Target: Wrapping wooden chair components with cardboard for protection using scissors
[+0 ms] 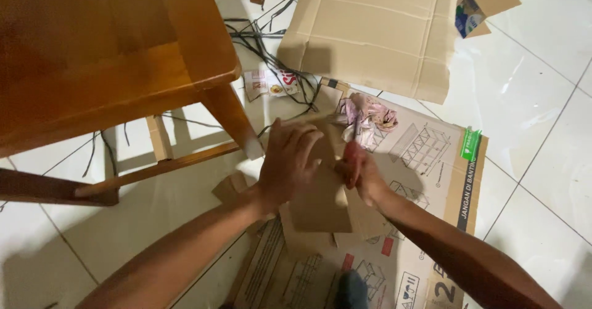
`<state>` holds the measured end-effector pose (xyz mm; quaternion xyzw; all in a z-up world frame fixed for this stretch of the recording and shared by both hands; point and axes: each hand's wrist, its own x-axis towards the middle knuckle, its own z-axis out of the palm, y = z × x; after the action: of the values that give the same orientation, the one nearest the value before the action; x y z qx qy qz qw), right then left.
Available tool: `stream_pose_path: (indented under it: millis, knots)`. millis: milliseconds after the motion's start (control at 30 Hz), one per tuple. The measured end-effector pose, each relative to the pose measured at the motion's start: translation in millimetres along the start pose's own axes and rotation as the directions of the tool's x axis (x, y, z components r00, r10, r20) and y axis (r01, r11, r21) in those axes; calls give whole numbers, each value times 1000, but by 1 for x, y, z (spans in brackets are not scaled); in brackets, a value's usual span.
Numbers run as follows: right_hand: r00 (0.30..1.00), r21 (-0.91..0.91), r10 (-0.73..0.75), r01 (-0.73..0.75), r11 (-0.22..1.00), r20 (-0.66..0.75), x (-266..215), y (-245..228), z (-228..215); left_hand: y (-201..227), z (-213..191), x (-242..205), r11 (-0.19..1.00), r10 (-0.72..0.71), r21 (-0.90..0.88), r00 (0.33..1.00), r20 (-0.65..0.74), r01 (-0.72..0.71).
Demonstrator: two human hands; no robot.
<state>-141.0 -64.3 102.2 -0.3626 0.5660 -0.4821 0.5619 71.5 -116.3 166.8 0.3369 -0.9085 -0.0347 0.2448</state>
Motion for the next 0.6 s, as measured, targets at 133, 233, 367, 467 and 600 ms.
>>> stream_pose_path:
  millis: [133,233,367,467,600]
  knots:
    - [958,269,3,77,960,-286,18,0,-9,7,7,-13,898,-239,-380,971,8,224]
    - [924,334,7,131,934,-383,27,-12,-3,14,35,-26,649,-371,-617,894,253,444]
    - [925,385,-11,169,907,-380,38,-17,1,51,34,-24,296,-227,-760,816,532,578]
    - [901,452,-23,239,859,-432,36,-19,26,49,4,17,12,-299,-859,821,486,512]
    - [913,433,15,179,884,-409,23,-28,45,13,65,15,-206,-514,-716,549,659,667]
